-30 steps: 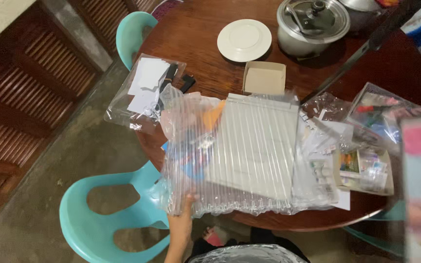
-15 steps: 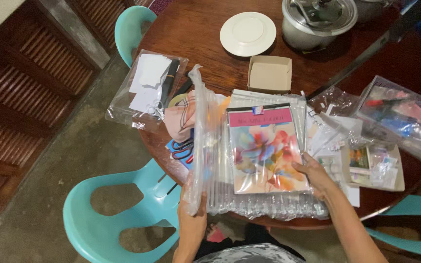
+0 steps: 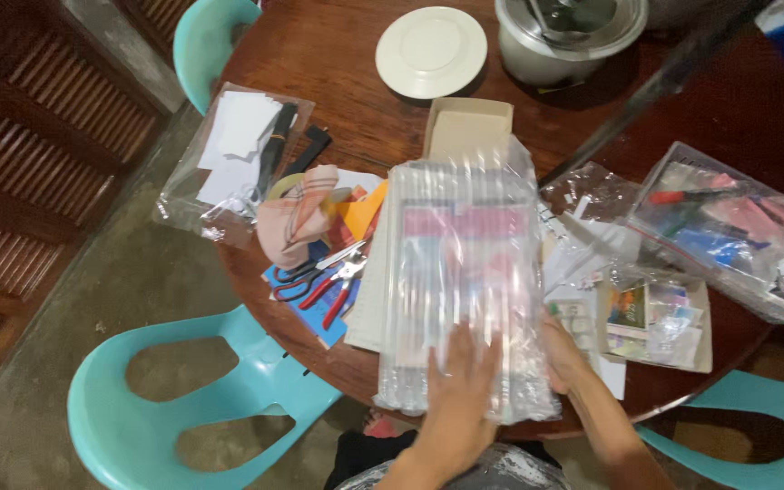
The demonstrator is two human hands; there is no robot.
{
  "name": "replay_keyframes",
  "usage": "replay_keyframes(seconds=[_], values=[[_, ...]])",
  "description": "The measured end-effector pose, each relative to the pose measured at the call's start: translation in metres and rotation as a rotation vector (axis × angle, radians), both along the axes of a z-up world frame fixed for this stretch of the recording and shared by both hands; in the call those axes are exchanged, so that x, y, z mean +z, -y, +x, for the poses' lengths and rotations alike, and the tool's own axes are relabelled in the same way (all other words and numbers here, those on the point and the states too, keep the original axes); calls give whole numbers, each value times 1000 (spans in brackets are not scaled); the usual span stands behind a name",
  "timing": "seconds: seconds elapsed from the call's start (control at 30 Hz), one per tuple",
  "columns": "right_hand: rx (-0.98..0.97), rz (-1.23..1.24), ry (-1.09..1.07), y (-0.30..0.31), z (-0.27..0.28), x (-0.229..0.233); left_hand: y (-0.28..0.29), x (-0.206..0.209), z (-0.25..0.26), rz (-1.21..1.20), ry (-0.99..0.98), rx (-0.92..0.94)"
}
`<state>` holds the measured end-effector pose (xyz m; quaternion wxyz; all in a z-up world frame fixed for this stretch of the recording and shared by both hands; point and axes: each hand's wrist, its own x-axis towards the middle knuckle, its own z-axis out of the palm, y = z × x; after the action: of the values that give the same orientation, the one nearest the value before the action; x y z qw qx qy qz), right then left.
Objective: The person places a colorful printed paper into an air-cushioned plastic sleeve and secures the opening with clear adhesive tape.
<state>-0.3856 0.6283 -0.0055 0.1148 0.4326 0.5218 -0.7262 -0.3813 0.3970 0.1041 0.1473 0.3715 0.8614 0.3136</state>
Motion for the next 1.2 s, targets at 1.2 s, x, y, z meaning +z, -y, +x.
replay_keyframes(seconds=[1.2], values=[[184,539,-160,15,-13,44,15,-73,-120,146,-40,288]])
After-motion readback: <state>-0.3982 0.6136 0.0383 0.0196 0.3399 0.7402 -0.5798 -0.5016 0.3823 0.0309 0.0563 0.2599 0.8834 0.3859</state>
